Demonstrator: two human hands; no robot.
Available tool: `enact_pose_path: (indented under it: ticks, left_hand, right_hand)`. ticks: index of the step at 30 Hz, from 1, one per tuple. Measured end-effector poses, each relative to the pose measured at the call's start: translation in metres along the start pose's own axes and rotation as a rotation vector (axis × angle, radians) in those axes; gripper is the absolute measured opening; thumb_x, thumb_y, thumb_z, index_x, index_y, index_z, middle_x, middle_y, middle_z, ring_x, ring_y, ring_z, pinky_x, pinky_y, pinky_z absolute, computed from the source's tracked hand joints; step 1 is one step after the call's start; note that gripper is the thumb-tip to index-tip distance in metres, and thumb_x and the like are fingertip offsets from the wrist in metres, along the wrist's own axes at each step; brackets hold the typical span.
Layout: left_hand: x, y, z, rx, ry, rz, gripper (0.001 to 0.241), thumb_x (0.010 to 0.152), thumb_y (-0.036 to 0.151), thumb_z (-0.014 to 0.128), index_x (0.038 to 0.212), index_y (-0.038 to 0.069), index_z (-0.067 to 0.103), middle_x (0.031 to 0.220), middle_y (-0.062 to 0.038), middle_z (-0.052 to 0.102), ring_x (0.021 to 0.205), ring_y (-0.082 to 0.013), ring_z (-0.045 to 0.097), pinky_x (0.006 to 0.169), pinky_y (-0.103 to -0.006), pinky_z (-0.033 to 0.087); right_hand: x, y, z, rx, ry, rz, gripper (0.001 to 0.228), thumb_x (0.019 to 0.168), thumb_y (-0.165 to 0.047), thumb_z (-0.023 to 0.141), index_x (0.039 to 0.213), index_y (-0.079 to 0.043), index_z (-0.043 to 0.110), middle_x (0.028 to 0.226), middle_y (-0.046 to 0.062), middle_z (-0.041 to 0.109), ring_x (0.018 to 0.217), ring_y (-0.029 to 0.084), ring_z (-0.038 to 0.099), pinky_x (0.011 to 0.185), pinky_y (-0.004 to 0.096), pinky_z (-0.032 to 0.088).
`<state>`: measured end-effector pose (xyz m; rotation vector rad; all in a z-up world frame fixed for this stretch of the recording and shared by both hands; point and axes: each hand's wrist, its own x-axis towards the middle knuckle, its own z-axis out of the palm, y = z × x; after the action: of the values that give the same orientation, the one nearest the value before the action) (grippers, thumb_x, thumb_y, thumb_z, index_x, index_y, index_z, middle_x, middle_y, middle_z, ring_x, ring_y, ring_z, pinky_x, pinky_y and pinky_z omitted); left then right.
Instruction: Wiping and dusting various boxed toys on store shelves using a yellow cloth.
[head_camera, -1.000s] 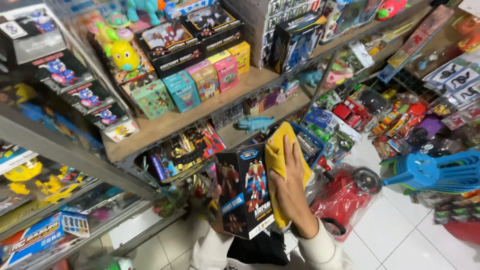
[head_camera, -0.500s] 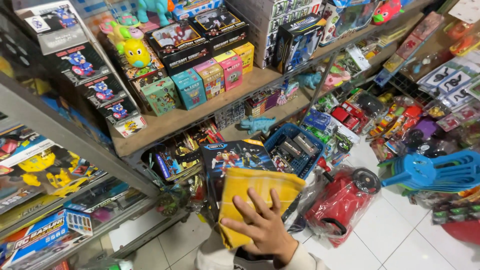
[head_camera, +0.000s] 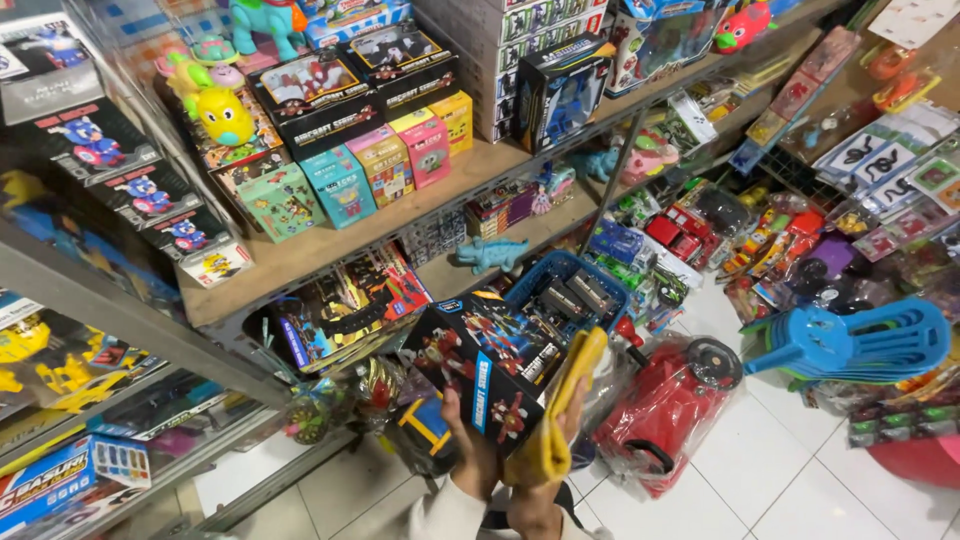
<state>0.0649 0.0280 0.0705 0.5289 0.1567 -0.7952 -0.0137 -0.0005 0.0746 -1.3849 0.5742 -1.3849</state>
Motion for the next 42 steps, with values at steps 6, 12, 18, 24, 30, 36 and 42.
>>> enact_pose_path:
  ticks: [6,12,18,24,30,36,42]
  left_hand:
    - [-0.006,-0.017,0.025,0.112,0.056,0.045,0.089,0.083,0.074,0.045,0.147,0.012,0.047,0.137,-0.01,0.06,0.12,-0.0293,0.062,0.101,-0.0473,0.048]
    - [0.003,-0.048,-0.023,0.076,-0.256,0.003,0.1,0.081,0.078,0.049,0.149,0.004,0.042,0.142,-0.018,0.058,0.124,-0.0351,0.061,0.105,-0.0501,0.049]
    - [0.0,-0.08,-0.013,0.182,-0.389,-0.178,0.1,0.078,0.066,0.065,0.151,0.003,0.041,0.143,-0.018,0.058,0.123,-0.0327,0.061,0.106,-0.0479,0.049]
    - [-0.028,-0.088,0.019,0.177,-0.521,-0.226,0.106,0.073,0.062,0.072,0.151,-0.003,0.04,0.145,-0.019,0.057,0.128,-0.0298,0.061,0.111,-0.0436,0.049]
    - [-0.051,-0.063,0.061,0.336,-0.48,-0.082,0.117,0.066,0.06,0.078,0.154,-0.001,0.033,0.145,-0.021,0.053,0.129,-0.03,0.059,0.11,-0.0442,0.049]
    - [-0.036,-0.045,0.062,0.602,-0.532,0.076,0.135,0.062,0.067,0.079,0.163,0.002,0.016,0.158,-0.015,0.043,0.143,-0.0243,0.048,0.119,-0.0375,0.039]
    - [-0.043,-0.009,0.047,0.574,-0.546,0.006,0.138,0.061,0.067,0.079,0.162,-0.003,0.016,0.155,-0.023,0.041,0.139,-0.0308,0.047,0.116,-0.0438,0.041]
  right_hand:
    - [0.033,0.019,-0.048,-0.394,-0.168,-0.595,0.043,0.115,-0.043,0.035,0.153,-0.025,0.044,0.179,0.018,0.017,0.165,0.044,0.013,0.136,0.056,0.008]
    - [0.128,-0.056,-0.083,-0.074,-0.32,-0.326,0.061,0.105,-0.05,0.035,0.147,-0.011,0.055,0.163,0.023,0.045,0.153,0.044,0.041,0.13,0.058,0.019]
    - [0.194,-0.095,-0.107,-0.292,-0.944,-0.553,0.057,0.102,-0.042,0.04,0.144,-0.008,0.058,0.163,0.025,0.046,0.158,0.047,0.036,0.132,0.056,0.018]
    - [0.255,-0.06,-0.108,-0.156,-1.136,-0.275,0.063,0.089,-0.034,0.044,0.138,0.002,0.061,0.149,0.02,0.06,0.137,0.039,0.057,0.12,0.046,0.036]
    - [0.244,0.022,-0.122,0.102,-0.945,-0.02,0.061,0.095,-0.033,0.052,0.133,0.014,0.052,0.14,0.032,0.05,0.138,0.047,0.04,0.117,0.051,0.029]
    - [0.237,-0.104,-0.07,0.149,-1.149,-0.252,0.069,0.092,-0.05,0.043,0.118,0.009,0.068,0.129,0.023,0.073,0.12,0.037,0.071,0.107,0.046,0.047]
    - [0.216,0.029,-0.08,0.097,-0.948,-0.396,0.057,0.098,-0.042,0.043,0.113,0.005,0.072,0.121,0.021,0.074,0.112,0.039,0.068,0.11,0.044,0.046]
